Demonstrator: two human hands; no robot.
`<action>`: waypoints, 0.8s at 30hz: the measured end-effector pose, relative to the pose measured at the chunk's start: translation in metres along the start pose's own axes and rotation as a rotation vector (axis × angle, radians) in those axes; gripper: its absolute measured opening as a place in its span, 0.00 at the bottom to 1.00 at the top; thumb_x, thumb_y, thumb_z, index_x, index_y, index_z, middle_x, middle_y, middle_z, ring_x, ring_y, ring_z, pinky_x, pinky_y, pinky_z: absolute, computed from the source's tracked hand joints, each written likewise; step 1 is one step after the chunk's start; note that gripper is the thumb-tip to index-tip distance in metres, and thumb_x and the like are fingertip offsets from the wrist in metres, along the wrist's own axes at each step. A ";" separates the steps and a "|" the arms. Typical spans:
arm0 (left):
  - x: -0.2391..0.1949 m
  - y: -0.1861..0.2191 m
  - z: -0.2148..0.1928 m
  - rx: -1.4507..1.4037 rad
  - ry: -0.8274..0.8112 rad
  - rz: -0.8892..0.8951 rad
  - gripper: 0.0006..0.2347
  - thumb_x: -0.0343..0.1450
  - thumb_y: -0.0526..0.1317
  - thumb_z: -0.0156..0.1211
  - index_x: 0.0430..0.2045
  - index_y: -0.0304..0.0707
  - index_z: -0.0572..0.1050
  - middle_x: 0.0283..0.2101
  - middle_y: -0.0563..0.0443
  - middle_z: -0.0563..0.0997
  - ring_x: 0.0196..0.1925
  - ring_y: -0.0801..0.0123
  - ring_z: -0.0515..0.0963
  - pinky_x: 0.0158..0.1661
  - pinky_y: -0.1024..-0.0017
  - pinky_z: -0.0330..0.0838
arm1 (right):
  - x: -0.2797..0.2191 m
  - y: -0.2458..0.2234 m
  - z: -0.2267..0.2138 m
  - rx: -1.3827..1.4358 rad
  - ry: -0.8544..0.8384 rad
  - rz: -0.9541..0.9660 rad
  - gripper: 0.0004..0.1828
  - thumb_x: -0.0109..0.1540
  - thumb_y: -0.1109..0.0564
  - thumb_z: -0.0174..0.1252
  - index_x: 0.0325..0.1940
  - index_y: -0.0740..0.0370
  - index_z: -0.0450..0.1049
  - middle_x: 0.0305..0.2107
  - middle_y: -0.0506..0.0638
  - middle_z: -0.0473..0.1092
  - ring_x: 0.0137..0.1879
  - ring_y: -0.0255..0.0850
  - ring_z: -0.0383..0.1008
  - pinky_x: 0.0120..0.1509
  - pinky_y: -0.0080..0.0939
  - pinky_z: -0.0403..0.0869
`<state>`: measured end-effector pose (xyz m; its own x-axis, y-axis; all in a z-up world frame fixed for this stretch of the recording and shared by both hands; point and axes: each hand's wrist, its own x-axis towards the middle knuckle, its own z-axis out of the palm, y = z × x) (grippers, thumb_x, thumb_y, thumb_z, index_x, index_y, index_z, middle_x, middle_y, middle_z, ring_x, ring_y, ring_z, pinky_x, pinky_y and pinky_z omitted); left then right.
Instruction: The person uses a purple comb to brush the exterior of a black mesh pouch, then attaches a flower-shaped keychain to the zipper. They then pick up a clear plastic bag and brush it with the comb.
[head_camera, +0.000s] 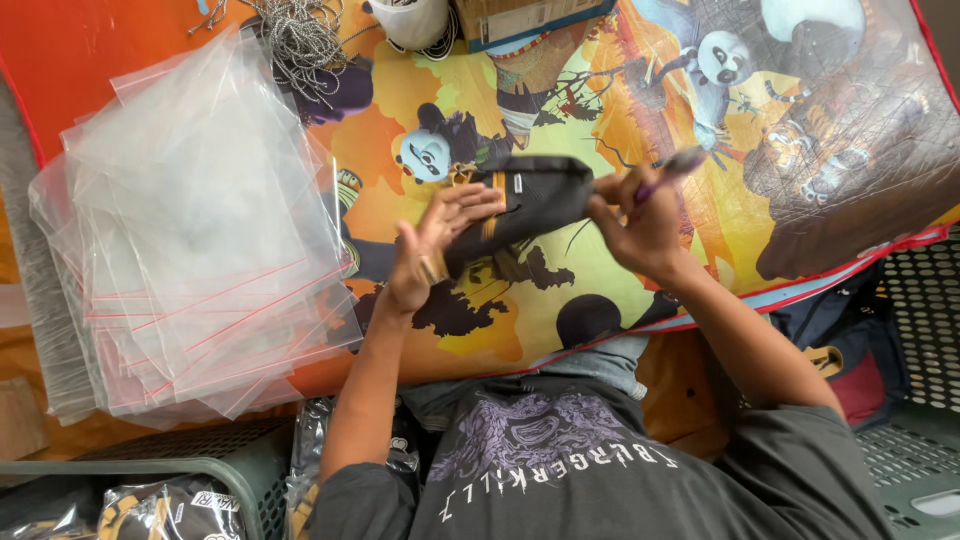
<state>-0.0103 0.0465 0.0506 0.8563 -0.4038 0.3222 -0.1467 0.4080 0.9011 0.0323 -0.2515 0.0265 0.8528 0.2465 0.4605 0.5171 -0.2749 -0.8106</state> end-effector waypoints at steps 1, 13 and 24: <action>-0.005 0.002 -0.005 0.003 -0.001 0.000 0.38 0.73 0.67 0.17 0.66 0.33 0.57 0.66 0.30 0.64 0.69 0.40 0.65 0.69 0.41 0.51 | 0.011 -0.005 0.004 0.002 0.002 -0.001 0.24 0.59 0.69 0.64 0.28 0.52 0.54 0.33 0.46 0.79 0.37 0.37 0.79 0.45 0.33 0.72; 0.011 -0.042 -0.022 0.789 0.509 -0.277 0.18 0.75 0.44 0.58 0.49 0.27 0.63 0.38 0.32 0.78 0.41 0.47 0.83 0.36 0.55 0.78 | 0.051 0.016 0.025 -0.091 -0.002 0.245 0.33 0.66 0.66 0.63 0.62 0.78 0.47 0.40 0.66 0.73 0.40 0.52 0.79 0.36 0.46 0.77; 0.040 -0.053 0.006 1.525 0.262 0.253 0.17 0.70 0.38 0.58 0.51 0.27 0.68 0.46 0.35 0.68 0.55 0.39 0.71 0.58 0.49 0.65 | -0.002 0.029 0.029 -0.782 -0.323 0.372 0.21 0.61 0.42 0.60 0.40 0.55 0.57 0.28 0.57 0.66 0.35 0.65 0.74 0.39 0.62 0.71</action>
<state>0.0285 0.0043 0.0176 0.7682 -0.2413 0.5930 -0.4989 -0.8061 0.3183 0.0430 -0.2327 -0.0086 0.9729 0.2313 0.0009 0.2164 -0.9088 -0.3567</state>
